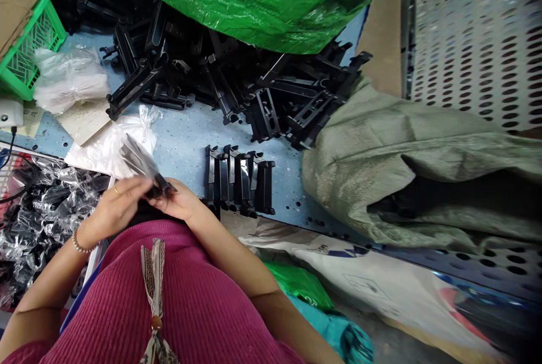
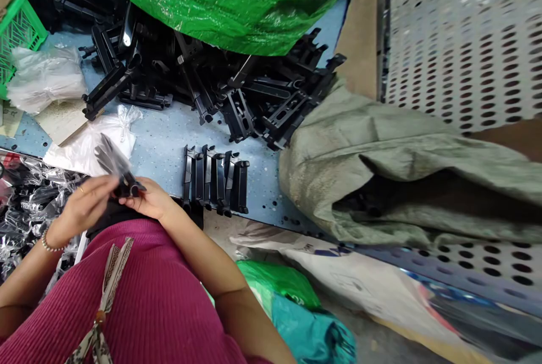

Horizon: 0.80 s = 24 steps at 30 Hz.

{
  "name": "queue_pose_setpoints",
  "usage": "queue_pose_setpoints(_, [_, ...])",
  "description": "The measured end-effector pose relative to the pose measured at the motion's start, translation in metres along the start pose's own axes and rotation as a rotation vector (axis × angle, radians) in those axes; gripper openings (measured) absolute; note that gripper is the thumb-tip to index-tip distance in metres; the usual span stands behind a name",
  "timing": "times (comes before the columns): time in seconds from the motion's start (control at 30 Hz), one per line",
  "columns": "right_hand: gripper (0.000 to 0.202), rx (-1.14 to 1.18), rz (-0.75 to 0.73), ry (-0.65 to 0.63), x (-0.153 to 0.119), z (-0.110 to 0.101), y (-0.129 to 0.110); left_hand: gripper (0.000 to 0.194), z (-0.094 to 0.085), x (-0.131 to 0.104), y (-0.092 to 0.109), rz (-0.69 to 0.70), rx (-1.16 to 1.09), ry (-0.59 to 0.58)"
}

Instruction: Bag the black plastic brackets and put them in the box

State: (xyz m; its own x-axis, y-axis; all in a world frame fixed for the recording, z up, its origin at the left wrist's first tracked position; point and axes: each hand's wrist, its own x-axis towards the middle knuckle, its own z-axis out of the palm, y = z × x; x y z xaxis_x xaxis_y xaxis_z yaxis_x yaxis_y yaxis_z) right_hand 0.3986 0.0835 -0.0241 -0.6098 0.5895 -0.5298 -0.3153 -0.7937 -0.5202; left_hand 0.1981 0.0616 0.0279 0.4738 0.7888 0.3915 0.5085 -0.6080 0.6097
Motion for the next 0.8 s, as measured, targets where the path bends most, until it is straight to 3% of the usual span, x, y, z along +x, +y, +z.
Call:
queue_pose_setpoints(0.13, [0.021,-0.596,-0.342,0.175,-0.014,0.023,-0.012,0.066,-0.003,-0.003,0.03,0.009,-0.082,-0.148])
queue_pose_setpoints(0.23, [0.03,-0.826,-0.32,-0.051,-0.041,0.032,-0.027,0.053,-0.043,-0.015,0.042,-0.092,-0.025,-0.218])
queue_pose_setpoints(0.27, [0.032,-0.894,-0.299,-0.094,-0.052,0.03,-0.033,0.047,-0.062,-0.025,0.041,-0.166,0.008,-0.233])
queue_pose_setpoints(0.3, [0.032,-0.997,-0.285,-0.053,-0.063,0.026,-0.041,0.04,-0.082,-0.038,0.034,-0.264,0.047,-0.241])
queue_pose_setpoints(0.37, [0.03,-1.305,-0.218,0.276,-0.085,0.01,-0.056,0.027,-0.121,-0.074,0.007,-0.501,0.129,-0.28])
queue_pose_setpoints(0.43, [0.03,-1.612,-0.035,0.68,-0.102,-0.009,-0.068,0.027,-0.149,-0.118,-0.033,-0.788,0.207,-0.398])
queue_pose_setpoints(0.47, [0.03,-1.724,0.076,0.809,-0.108,-0.017,-0.071,0.029,-0.157,-0.142,-0.055,-0.946,0.268,-0.452])
queue_pose_setpoints(0.53, [0.032,-1.853,0.216,0.894,-0.115,-0.029,-0.073,0.034,-0.164,-0.186,-0.089,-1.168,0.423,-0.442])
queue_pose_setpoints(0.63, [0.034,-1.926,0.177,0.84,-0.117,-0.035,-0.067,0.04,-0.158,-0.232,-0.112,-1.347,0.591,-0.299])
queue_pose_setpoints(0.73, [0.036,-1.931,0.125,0.801,-0.114,-0.03,-0.06,0.047,-0.143,-0.237,-0.115,-1.279,0.617,-0.093])
queue_pose_setpoints(0.8, [0.043,-1.909,0.134,0.78,-0.111,-0.026,-0.056,0.046,-0.13,-0.215,-0.116,-1.197,0.608,0.025])
